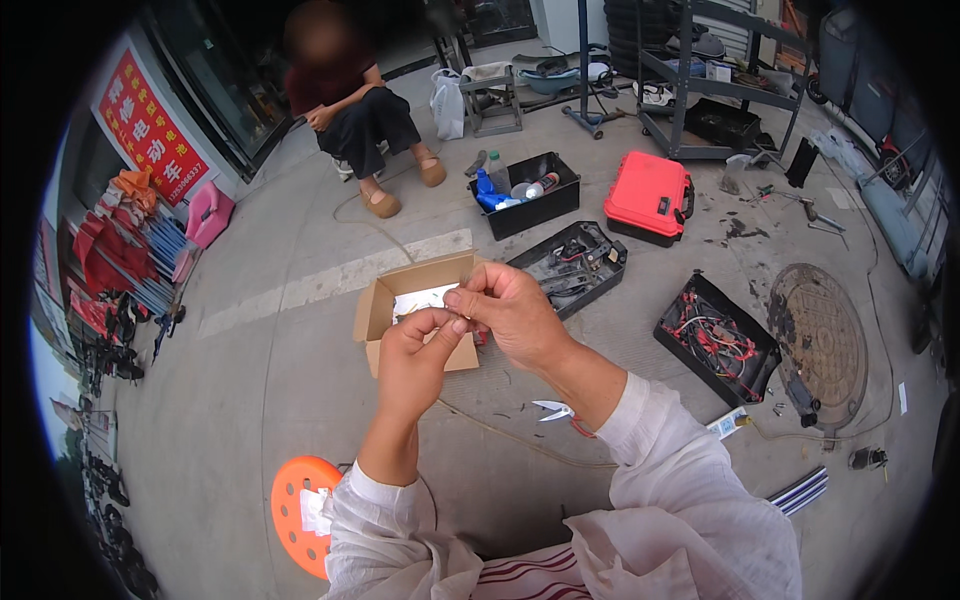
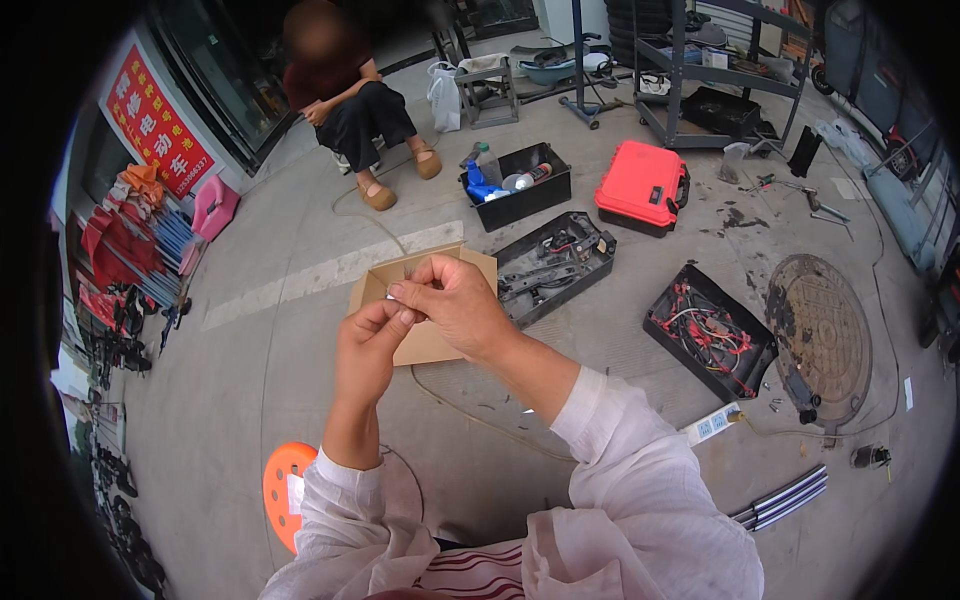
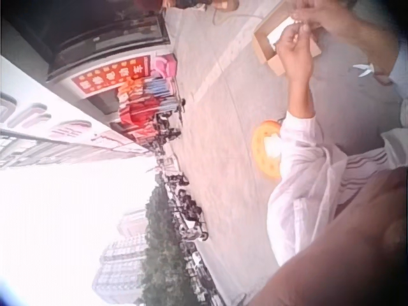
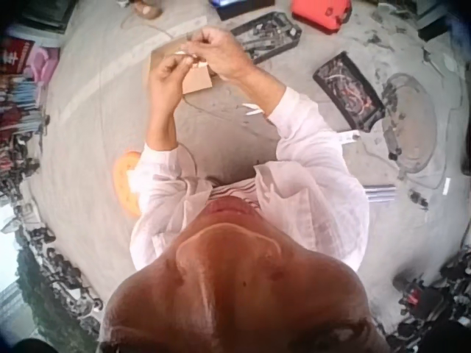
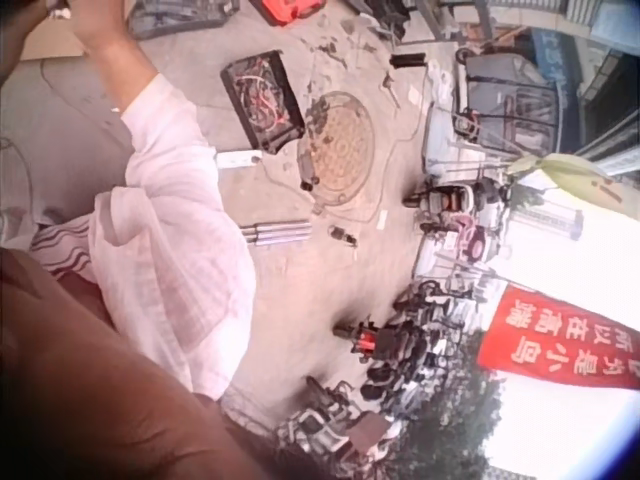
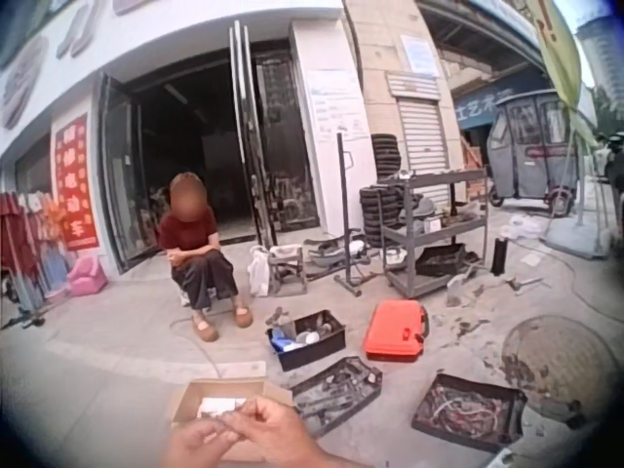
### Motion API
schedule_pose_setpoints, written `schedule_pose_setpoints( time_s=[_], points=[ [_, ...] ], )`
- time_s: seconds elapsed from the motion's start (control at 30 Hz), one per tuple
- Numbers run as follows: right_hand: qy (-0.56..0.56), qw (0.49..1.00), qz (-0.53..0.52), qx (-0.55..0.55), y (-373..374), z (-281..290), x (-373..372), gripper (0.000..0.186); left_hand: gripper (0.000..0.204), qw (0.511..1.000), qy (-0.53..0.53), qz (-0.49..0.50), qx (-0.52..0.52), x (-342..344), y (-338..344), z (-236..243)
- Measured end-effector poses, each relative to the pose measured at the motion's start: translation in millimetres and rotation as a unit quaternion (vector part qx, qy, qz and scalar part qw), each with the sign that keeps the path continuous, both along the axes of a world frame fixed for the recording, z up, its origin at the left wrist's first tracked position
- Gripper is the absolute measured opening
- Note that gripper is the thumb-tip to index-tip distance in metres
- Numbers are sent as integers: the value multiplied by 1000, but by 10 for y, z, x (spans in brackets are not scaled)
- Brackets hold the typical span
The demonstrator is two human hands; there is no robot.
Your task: The person strips insulation from a wire using shears, then twists the exposed strands by hand. The person works at a low stool outdoors with tools and parts on the ground.
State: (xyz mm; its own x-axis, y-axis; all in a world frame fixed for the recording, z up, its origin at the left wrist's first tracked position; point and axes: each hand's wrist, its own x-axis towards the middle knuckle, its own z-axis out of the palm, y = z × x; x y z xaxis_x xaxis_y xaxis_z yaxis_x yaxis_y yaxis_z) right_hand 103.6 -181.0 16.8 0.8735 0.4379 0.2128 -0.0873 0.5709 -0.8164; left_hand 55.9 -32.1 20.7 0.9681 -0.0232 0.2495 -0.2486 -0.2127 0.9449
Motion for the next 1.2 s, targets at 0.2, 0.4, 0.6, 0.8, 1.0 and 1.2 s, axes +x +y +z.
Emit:
schedule_pose_setpoints(
  time_s=[0.2,0.4,0.6,0.8,1.0,1.2],
  points=[
    [-36,986,162,8,-144,144,25,10,21,962,89,-167,-198,-13,97,164],
    [-33,994,97,-32,-130,86,-8,9,18,954,119,-177,-213,1,96,95],
    [-41,998,29,-29,-69,58,-18,12,15,974,72,-125,-177,-12,32,93],
    [-91,994,-40,-48,-51,19,-14,18,14,982,65,-95,-152,-41,-10,151],
    [-277,877,-322,-225,102,24,-83,21,14,999,-23,30,16,-13,-18,-8],
    [-97,977,-112,-152,-5,51,-36,18,19,977,124,-72,-157,-8,12,40]
  ],
)
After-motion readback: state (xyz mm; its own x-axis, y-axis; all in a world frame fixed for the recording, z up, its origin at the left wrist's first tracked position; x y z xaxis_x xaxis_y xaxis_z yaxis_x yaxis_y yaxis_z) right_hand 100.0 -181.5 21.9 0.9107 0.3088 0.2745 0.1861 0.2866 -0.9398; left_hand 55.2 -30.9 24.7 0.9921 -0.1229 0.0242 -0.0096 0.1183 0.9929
